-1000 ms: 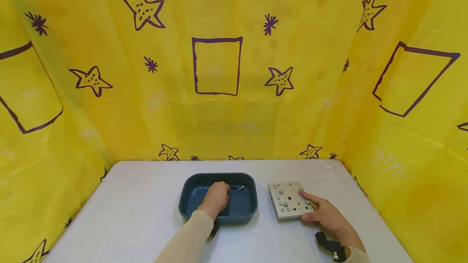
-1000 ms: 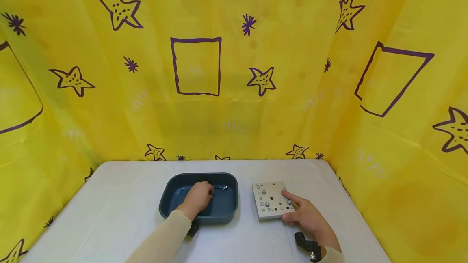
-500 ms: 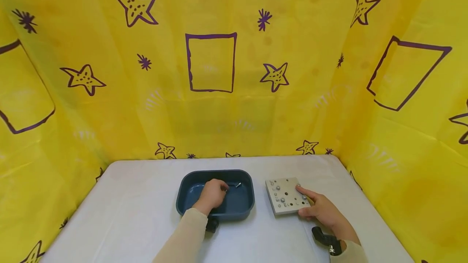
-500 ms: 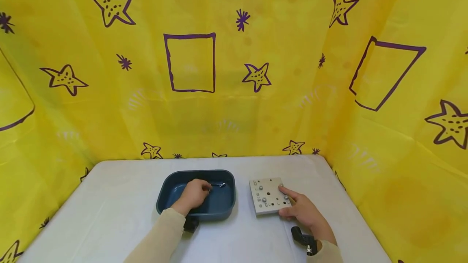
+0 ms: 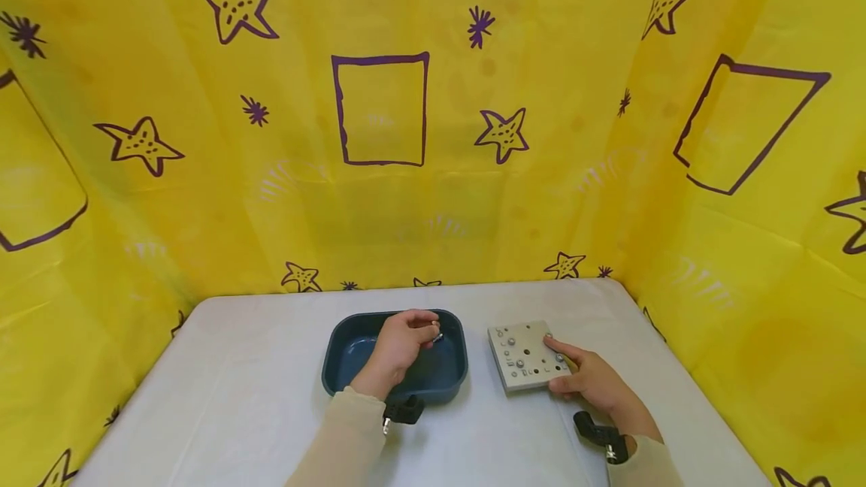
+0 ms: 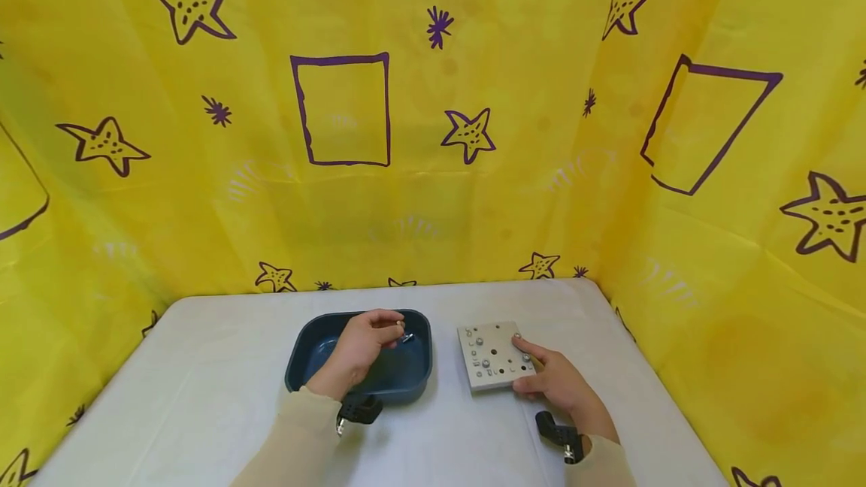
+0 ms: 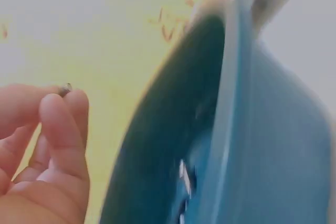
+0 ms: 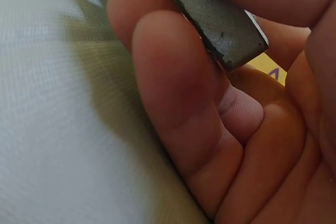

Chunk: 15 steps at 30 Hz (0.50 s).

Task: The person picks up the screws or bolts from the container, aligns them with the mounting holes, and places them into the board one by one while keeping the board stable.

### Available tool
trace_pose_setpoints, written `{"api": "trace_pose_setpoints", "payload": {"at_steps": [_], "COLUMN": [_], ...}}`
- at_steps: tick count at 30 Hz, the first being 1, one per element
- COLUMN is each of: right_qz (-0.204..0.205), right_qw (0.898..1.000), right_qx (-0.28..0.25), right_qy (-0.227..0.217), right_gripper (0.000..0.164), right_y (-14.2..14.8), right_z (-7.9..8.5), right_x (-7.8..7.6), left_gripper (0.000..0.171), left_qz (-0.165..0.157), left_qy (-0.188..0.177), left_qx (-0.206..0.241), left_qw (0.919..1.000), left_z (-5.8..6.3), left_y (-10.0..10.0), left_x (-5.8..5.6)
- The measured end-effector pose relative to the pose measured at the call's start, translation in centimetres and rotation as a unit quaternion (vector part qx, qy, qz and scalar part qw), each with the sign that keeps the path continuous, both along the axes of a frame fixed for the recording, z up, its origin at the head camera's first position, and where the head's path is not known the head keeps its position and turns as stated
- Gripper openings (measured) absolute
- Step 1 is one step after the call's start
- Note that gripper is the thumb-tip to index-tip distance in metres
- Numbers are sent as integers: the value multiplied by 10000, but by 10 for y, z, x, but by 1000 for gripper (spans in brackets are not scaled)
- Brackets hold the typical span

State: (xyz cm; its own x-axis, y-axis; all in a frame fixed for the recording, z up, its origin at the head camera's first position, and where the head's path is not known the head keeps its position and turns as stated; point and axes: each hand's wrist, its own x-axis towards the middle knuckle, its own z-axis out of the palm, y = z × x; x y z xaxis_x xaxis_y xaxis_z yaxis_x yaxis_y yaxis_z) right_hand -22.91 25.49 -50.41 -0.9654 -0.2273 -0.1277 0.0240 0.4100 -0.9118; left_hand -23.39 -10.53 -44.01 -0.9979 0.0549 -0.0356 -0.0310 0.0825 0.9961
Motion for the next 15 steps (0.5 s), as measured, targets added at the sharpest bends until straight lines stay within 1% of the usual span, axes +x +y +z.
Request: {"api": "trace_pose_setpoints", "payload": {"at_steps": [3,7,10,12,15], "right_qz": [-29,-99,-124,-116,-102], "right_qw": [9999,9997,9994,9998,9998], "right_qx": [-40,198,327,185,-98], "right_qy": [-108,-90,10,-26,-131], "right_gripper": [89,87,86,86,86], "right_y": [1,2,1,1,2], "right_z": [0,1,2,1,-1], "right_x": [0,0,-2,-3,-3], "left_gripper": [18,13,13,14,15], "left_qz": [-192,-425,-602,-739,-901], "left_qy": [131,250,427,568,768], "left_qx": [46,-96,-272,-403,-684], "left_qw": [9997,9987,9969,9948,9906], "left_z": [5,6,2,-3,-13], "left_y": [25,60,85,100,119], "left_x": [6,12,15,16,18]}}
